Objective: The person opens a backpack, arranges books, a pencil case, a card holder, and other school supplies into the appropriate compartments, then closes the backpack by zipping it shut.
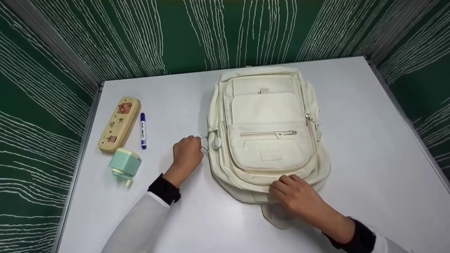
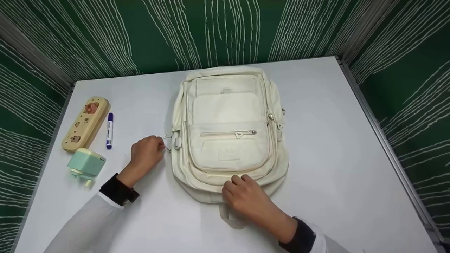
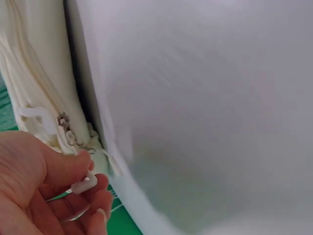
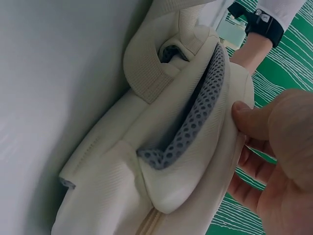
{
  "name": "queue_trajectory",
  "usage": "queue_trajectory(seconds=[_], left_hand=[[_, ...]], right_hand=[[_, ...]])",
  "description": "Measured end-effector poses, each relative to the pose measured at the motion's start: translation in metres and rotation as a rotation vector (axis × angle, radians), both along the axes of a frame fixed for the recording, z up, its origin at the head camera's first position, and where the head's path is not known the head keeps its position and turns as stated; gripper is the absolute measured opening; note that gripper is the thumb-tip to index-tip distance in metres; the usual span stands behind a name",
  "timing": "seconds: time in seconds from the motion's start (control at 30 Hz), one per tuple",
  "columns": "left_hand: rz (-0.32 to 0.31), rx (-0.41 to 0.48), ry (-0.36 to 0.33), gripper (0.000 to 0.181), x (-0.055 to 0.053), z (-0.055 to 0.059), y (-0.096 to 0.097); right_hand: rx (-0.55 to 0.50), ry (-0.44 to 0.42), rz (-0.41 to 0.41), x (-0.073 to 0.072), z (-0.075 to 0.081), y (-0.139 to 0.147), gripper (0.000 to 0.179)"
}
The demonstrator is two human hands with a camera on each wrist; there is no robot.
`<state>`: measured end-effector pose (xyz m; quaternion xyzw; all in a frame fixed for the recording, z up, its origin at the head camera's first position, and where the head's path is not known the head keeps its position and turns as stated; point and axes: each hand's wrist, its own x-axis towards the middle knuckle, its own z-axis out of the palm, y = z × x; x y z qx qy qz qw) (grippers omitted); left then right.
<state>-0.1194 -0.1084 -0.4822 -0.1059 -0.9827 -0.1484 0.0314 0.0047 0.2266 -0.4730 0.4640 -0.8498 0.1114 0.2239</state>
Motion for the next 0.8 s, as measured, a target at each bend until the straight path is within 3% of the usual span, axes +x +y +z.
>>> queue_trajectory(seconds=[0.27,0.43,0.53,0.6,0.8], left_hand=[[0.048,0.009,0.009,0.016,-0.031,-0.006,0.002],[0.052,-0.004,-0.002,0.016,-0.037,-0.01,0.006],[0.033,-0.013,0.024,0.01,-0.03,-0.01,0.009],[0.013,-0.005,0.083,0.009,-0.022,-0.011,0.011],[-0.086,0.102,0.407,0.022,0.02,-0.007,0.028]], right_hand=[[0.001,0.007,-0.003,0.001,0.0,-0.001,0.02],[0.002,-0.004,-0.006,0.001,-0.001,0.0,0.018],[-0.006,-0.026,-0.011,0.002,-0.002,0.001,0.016],[-0.01,-0.038,-0.019,0.002,-0.004,0.001,0.015],[-0.019,-0.029,-0.027,0.002,-0.007,0.001,0.016]])
